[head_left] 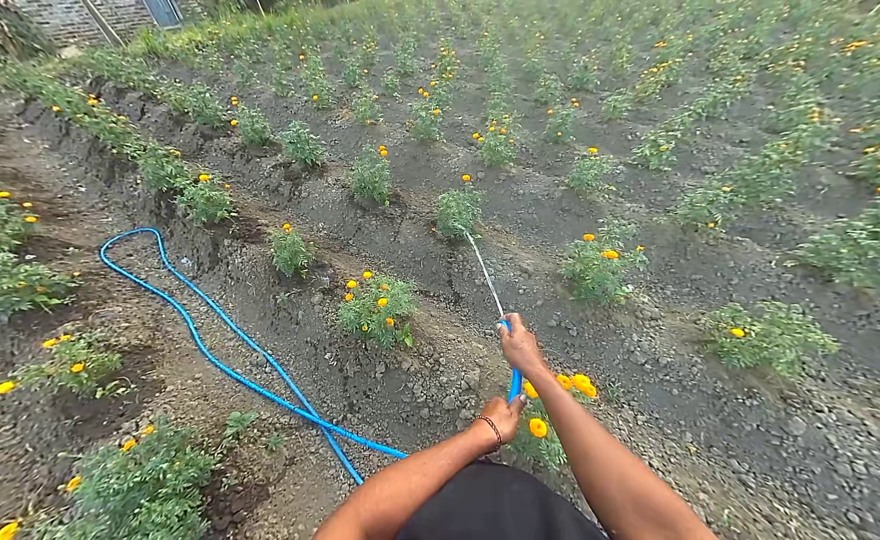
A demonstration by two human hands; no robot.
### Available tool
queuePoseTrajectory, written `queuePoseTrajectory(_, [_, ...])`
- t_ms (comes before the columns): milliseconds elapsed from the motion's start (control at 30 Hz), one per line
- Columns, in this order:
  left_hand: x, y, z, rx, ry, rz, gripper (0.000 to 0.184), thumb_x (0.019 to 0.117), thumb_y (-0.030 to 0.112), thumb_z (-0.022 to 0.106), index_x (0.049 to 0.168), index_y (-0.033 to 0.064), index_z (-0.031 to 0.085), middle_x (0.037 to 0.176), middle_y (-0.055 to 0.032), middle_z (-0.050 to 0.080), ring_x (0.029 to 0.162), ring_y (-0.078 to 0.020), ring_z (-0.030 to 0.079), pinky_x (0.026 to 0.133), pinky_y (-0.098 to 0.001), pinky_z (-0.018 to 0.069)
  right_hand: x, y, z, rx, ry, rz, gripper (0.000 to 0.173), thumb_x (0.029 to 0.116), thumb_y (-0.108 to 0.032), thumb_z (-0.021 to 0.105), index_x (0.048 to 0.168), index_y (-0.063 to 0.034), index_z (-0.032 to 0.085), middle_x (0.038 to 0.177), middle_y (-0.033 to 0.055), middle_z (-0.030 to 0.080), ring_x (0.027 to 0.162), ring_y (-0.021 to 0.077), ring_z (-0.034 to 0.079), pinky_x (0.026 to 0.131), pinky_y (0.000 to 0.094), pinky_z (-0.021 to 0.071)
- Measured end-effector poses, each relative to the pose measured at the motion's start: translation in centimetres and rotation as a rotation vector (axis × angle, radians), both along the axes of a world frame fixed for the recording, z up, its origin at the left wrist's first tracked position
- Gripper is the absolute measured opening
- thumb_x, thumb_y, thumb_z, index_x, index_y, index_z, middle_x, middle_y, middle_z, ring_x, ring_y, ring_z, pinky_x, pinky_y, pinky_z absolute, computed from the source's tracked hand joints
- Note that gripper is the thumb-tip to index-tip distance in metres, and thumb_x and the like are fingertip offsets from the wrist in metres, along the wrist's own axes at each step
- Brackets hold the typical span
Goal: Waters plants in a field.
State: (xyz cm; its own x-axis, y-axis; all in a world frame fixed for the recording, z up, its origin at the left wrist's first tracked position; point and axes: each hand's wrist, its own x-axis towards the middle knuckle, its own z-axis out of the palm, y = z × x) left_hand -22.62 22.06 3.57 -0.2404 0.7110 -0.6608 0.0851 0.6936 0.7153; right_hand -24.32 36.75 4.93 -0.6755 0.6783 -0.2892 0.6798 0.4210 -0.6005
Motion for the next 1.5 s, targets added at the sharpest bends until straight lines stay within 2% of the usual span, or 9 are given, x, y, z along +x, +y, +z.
queuePoseTrajectory(100, [-0.1, -0.2, 0.0, -0.011, -0.001, 0.006, 0.069, 0.1117, 0.052, 0.02, 0.111, -0.0053, 0.058, 0.093, -0.0178, 0.058, 0.077, -0.0285, 0.059, 0.075, -0.0472, 0.0506, -0.2, -0.2, -0.1, -0.005, 0.02, 0.007, 0.035, 0.1111, -0.021, 0.042, 0.142, -0.0061, 0.049, 0.108, 0.0232, 0.069, 0.098, 0.0376, 0.07, 0.089, 0.0539, 0.0534])
queuePoseTrajectory(367, [-0.4, -0.9, -0.2, 0.002, -0.009, 0.018, 0.067, 0.1119, 0.051, 0.021, 0.109, -0.0038, 0.058, 0.088, -0.0151, 0.056, 0.072, -0.0262, 0.056, 0.072, -0.0445, 0.0494, -0.6, -0.7, -0.5, -0.008, -0.006, 0.022, 0.036, 0.1113, -0.022, 0.041, 0.143, -0.0067, 0.049, 0.111, 0.023, 0.069, 0.1, 0.0379, 0.07, 0.09, 0.0542, 0.0531])
queuePoseTrajectory(867, [0.3, -0.5, -0.1, -0.055, -0.001, -0.11, 0.07, 0.1116, 0.053, 0.02, 0.112, -0.006, 0.058, 0.094, -0.019, 0.058, 0.079, -0.0297, 0.059, 0.078, -0.0482, 0.0504, 2.0, 0.1, -2.3, -0.088, -0.039, -0.14, 0.037, 0.1113, -0.02, 0.041, 0.143, -0.0036, 0.048, 0.115, 0.025, 0.068, 0.106, 0.0388, 0.068, 0.094, 0.0542, 0.0521])
queuePoseTrajectory(1167, [0.8, 0.0, -0.1, -0.052, 0.01, -0.168, 0.071, 0.1117, 0.052, 0.019, 0.11, -0.0058, 0.059, 0.094, -0.0192, 0.059, 0.08, -0.03, 0.059, 0.077, -0.0482, 0.0504, 3.2, 0.6, -1.9, -0.086, -0.048, -0.186, 0.037, 0.1114, -0.021, 0.041, 0.143, -0.0053, 0.048, 0.116, 0.0245, 0.068, 0.108, 0.0392, 0.068, 0.094, 0.055, 0.0522])
queuePoseTrajectory(1500, [0.9, 0.1, -0.4, -0.044, 0.007, -0.163, 0.07, 0.1116, 0.053, 0.019, 0.108, -0.0045, 0.059, 0.089, -0.0163, 0.057, 0.074, -0.0274, 0.057, 0.073, -0.0456, 0.0496, 3.3, 0.5, -1.5, -0.076, -0.042, -0.203, 0.036, 0.1116, -0.021, 0.04, 0.143, -0.0065, 0.048, 0.115, 0.0241, 0.068, 0.107, 0.0389, 0.069, 0.093, 0.0545, 0.0522])
